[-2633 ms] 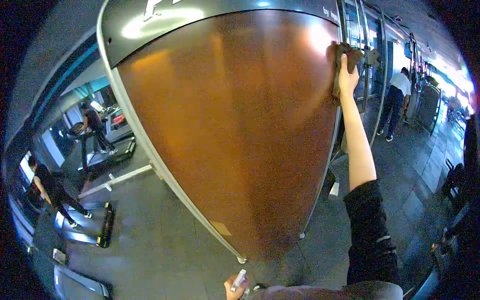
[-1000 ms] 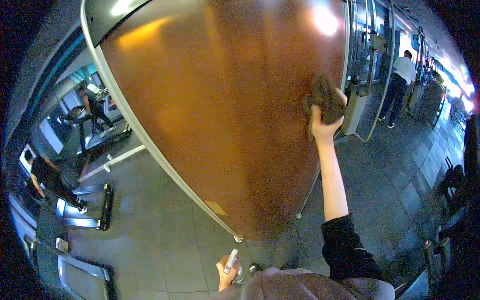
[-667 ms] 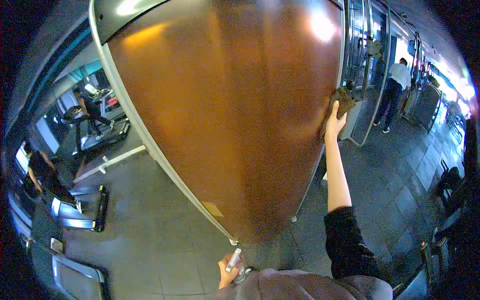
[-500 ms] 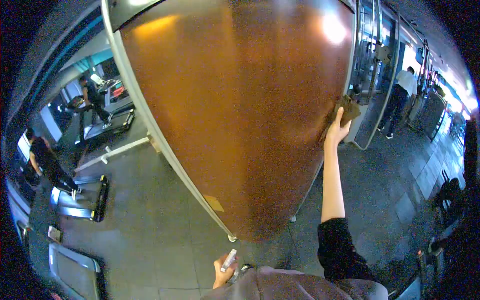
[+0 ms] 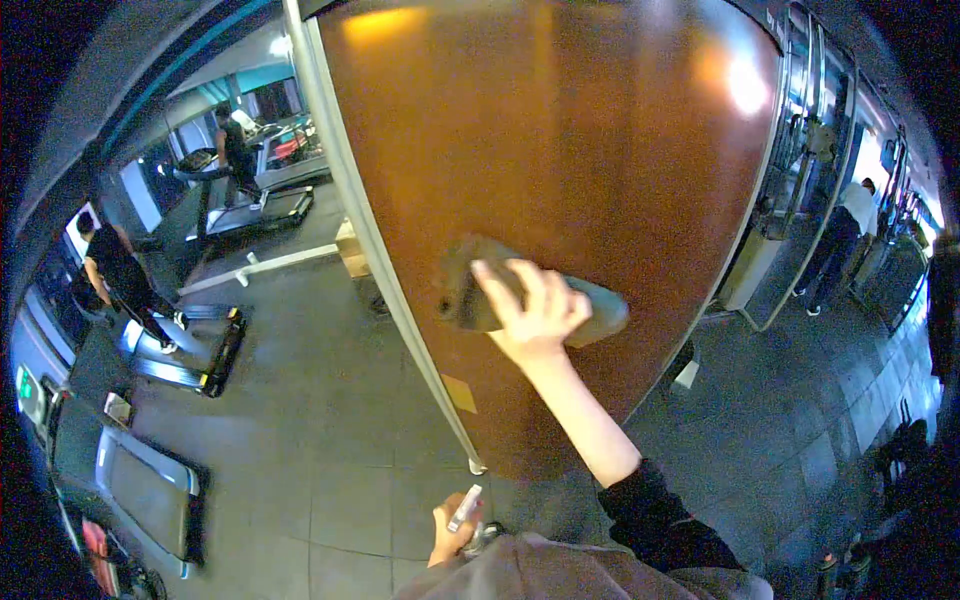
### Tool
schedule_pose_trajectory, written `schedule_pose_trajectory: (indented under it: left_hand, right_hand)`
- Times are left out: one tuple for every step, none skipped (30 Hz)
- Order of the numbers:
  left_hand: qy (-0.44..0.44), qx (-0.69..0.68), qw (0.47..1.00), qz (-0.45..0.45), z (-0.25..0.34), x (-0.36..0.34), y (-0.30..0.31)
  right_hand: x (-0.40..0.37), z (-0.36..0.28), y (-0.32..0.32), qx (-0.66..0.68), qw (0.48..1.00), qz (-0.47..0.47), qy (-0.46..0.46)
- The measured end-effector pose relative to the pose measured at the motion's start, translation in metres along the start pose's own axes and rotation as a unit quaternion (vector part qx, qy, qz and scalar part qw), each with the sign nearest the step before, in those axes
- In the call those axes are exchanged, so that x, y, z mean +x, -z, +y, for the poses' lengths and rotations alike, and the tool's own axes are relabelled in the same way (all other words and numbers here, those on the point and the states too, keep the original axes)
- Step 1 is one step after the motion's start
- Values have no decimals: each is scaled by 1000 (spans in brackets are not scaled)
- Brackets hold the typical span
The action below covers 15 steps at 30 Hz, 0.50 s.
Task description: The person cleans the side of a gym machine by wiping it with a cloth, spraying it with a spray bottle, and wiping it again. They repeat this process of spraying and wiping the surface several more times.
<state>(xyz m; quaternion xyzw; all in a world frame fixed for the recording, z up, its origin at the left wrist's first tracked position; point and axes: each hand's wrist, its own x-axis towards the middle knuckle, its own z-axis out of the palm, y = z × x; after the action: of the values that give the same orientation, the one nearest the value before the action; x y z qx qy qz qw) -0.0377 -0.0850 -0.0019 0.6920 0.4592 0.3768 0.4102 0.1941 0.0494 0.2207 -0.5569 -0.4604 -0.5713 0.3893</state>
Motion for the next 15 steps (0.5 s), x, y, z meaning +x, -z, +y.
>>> schedule_pose_trajectory:
  left_hand:
    - [11, -11, 1000, 5, 0, -1, -1]
    - [22, -22, 999, 9, 1, -4, -2]
    - [1, -49, 999, 23, 0, -8, -3]
    - [2, -43, 999, 21, -1, -12, -2]
    - [37, -48, 998, 22, 0, -15, -1]
    - [71, -53, 996, 24, 0, -19, 1]
    - [82, -61, 994, 37, -7, -23, 2]
    - [81, -59, 994, 35, -15, -28, 3]
    - [113, -93, 988, 49, -16, -33, 5]
    - [144, -128, 979, 61, -18, -36, 6]
    - [168, -122, 977, 46, -18, -40, 14]
    - [168, -120, 978, 39, -21, -42, 18]
    - [152, -112, 980, 56, -30, -45, 19]
    - [136, -105, 982, 74, -39, -48, 21]
    - [154, -117, 978, 80, -36, -48, 23]
  right_hand:
    - [-3, -17, -8, -10, 999, -13, 34]
    - [-7, -33, -15, -21, 997, -27, 67]
    - [-10, -46, -22, -6, 993, -48, 105]
    - [-18, -59, -29, 8, 987, -69, 142]
    - [-26, -71, -35, 13, 981, -91, 173]
    - [-35, -80, -40, 17, 972, -112, 205]
    - [-43, -85, -42, 32, 965, -129, 226]
    - [-50, -89, -43, 39, 964, -127, 232]
    - [-56, -91, -43, 43, 957, -138, 249]
    - [-63, -91, -42, 46, 951, -150, 268]
    - [-70, -89, -38, 41, 935, -176, 306]
    - [-78, -81, -36, 36, 935, -180, 303]
    - [-91, -71, -37, 66, 914, -174, 361]
    - [-106, -61, -34, 96, 889, -166, 416]
    - [-113, -47, -26, 120, 877, -176, 430]
